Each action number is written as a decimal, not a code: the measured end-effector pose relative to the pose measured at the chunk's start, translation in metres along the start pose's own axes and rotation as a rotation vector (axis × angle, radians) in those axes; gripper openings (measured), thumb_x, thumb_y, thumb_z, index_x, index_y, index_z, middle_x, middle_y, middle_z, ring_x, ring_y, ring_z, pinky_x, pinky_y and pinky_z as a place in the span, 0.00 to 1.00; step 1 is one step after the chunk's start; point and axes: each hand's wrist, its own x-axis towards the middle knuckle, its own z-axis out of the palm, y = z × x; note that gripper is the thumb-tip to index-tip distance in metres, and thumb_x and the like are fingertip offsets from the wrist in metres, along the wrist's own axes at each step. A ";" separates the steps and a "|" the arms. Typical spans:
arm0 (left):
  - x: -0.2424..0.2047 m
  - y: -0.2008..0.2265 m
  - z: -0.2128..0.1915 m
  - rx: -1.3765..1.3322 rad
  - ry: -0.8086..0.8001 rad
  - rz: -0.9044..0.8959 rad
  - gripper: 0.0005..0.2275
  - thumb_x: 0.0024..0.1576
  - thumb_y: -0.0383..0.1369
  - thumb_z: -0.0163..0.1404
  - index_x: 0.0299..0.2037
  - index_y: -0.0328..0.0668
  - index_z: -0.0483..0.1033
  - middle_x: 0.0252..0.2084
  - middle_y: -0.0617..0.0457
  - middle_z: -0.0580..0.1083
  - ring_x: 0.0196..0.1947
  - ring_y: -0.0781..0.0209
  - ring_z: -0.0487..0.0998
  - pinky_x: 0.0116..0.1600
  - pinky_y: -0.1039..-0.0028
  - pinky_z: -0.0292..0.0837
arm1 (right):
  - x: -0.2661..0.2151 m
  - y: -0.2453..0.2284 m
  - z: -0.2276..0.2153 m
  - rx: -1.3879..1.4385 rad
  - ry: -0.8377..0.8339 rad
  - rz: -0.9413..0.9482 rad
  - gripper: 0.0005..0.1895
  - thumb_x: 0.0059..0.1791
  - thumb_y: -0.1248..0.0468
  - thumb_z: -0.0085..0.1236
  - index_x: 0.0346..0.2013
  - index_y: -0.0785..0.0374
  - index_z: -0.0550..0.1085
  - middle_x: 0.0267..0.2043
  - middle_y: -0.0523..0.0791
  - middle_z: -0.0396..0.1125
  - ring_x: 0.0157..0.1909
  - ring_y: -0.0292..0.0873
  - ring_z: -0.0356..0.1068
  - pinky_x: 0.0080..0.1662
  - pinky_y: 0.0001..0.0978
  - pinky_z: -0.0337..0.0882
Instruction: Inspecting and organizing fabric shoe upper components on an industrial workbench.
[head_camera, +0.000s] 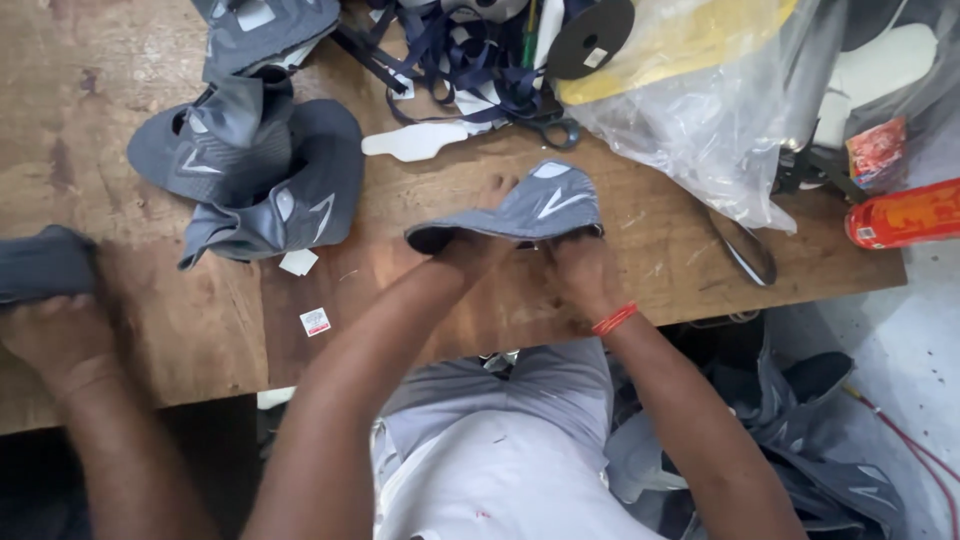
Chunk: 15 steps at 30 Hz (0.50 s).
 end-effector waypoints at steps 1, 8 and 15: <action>0.007 0.001 0.001 0.003 0.012 0.013 0.25 0.56 0.42 0.48 0.64 0.42 0.68 0.63 0.38 0.66 0.63 0.34 0.64 0.62 0.46 0.64 | 0.000 0.005 0.004 -0.007 0.005 -0.001 0.11 0.50 0.60 0.57 0.44 0.61 0.79 0.34 0.57 0.72 0.37 0.63 0.71 0.40 0.58 0.70; 0.026 -0.010 -0.001 0.041 0.057 0.071 0.26 0.56 0.42 0.47 0.65 0.41 0.66 0.64 0.37 0.65 0.64 0.34 0.63 0.64 0.47 0.64 | 0.009 0.024 0.004 0.247 0.253 -0.147 0.16 0.43 0.67 0.54 0.45 0.62 0.78 0.43 0.57 0.73 0.45 0.65 0.71 0.45 0.57 0.71; 0.019 -0.011 0.010 0.061 0.071 0.139 0.28 0.56 0.42 0.46 0.66 0.40 0.65 0.65 0.36 0.64 0.65 0.33 0.63 0.66 0.47 0.65 | -0.006 0.019 0.036 -0.109 0.130 -0.049 0.14 0.46 0.62 0.55 0.45 0.60 0.80 0.40 0.54 0.75 0.40 0.61 0.74 0.40 0.54 0.73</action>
